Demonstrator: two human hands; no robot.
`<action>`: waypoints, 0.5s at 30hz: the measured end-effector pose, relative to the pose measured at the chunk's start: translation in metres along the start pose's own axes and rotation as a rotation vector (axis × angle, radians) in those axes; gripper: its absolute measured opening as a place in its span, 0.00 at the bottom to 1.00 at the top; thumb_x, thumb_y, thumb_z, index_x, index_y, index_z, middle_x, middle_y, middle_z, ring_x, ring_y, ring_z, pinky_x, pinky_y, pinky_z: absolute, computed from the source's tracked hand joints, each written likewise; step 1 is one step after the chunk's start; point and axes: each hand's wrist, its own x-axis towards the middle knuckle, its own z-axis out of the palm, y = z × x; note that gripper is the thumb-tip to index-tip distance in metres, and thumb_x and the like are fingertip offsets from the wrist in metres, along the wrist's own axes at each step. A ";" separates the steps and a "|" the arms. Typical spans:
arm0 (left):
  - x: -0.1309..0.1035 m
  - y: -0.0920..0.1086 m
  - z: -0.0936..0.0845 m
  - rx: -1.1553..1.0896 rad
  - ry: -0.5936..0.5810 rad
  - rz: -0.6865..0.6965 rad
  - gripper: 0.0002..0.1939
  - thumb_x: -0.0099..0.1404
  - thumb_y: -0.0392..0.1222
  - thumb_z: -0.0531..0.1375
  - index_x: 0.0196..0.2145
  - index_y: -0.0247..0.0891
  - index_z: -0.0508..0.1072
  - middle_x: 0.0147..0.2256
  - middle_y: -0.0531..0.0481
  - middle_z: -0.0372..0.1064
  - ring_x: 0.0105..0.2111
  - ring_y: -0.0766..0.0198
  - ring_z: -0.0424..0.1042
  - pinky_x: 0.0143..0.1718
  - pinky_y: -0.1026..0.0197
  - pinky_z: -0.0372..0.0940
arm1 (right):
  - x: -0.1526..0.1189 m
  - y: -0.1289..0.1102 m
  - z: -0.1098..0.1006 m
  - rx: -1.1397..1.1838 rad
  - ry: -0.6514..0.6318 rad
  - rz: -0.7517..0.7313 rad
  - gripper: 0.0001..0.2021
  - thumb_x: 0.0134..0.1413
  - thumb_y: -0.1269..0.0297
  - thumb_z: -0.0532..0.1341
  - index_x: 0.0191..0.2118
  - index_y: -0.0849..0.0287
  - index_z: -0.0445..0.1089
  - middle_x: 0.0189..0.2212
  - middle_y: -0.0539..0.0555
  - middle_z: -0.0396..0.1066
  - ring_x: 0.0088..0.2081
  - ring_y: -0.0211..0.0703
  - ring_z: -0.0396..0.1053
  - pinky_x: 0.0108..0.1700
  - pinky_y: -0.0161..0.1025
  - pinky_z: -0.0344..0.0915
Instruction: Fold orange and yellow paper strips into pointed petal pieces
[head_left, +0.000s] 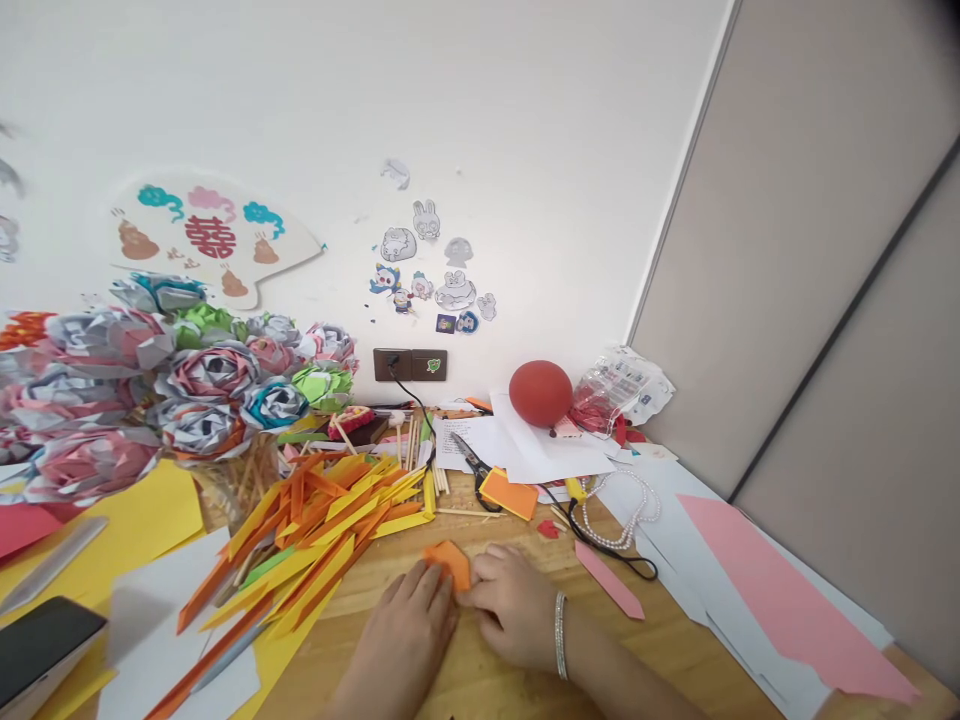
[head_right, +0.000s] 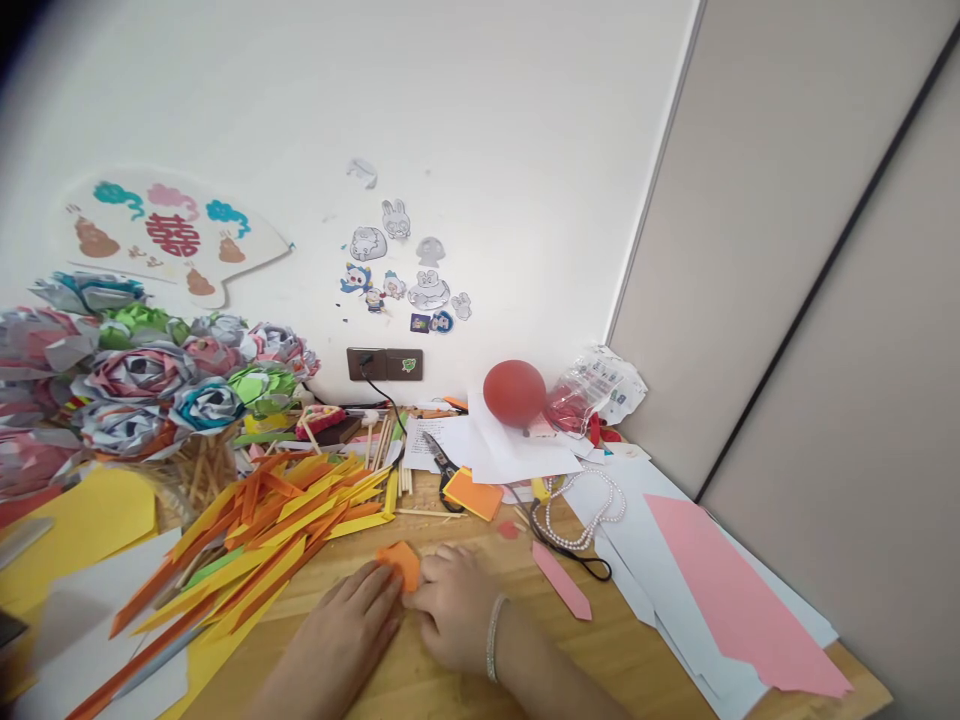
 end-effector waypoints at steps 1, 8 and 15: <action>0.000 -0.003 -0.003 -0.054 0.001 0.022 0.13 0.63 0.33 0.53 0.45 0.35 0.71 0.45 0.39 0.71 0.47 0.48 0.69 0.47 0.47 0.67 | 0.000 0.000 -0.001 0.026 0.020 0.004 0.12 0.46 0.76 0.57 0.37 0.56 0.72 0.31 0.51 0.64 0.35 0.43 0.60 0.37 0.39 0.56; 0.002 -0.015 -0.043 -0.375 -0.133 0.182 0.15 0.63 0.39 0.55 0.48 0.41 0.69 0.51 0.46 0.68 0.50 0.58 0.68 0.51 0.59 0.65 | 0.001 0.018 -0.004 0.028 0.138 0.142 0.21 0.47 0.80 0.55 0.46 0.55 0.69 0.40 0.53 0.65 0.42 0.45 0.59 0.43 0.41 0.58; 0.004 -0.023 -0.024 -0.190 0.018 0.226 0.19 0.60 0.51 0.59 0.45 0.38 0.71 0.47 0.41 0.71 0.49 0.47 0.68 0.50 0.47 0.63 | -0.001 0.026 -0.005 -0.054 -0.004 0.047 0.09 0.52 0.71 0.59 0.39 0.55 0.71 0.42 0.51 0.68 0.45 0.45 0.60 0.45 0.42 0.57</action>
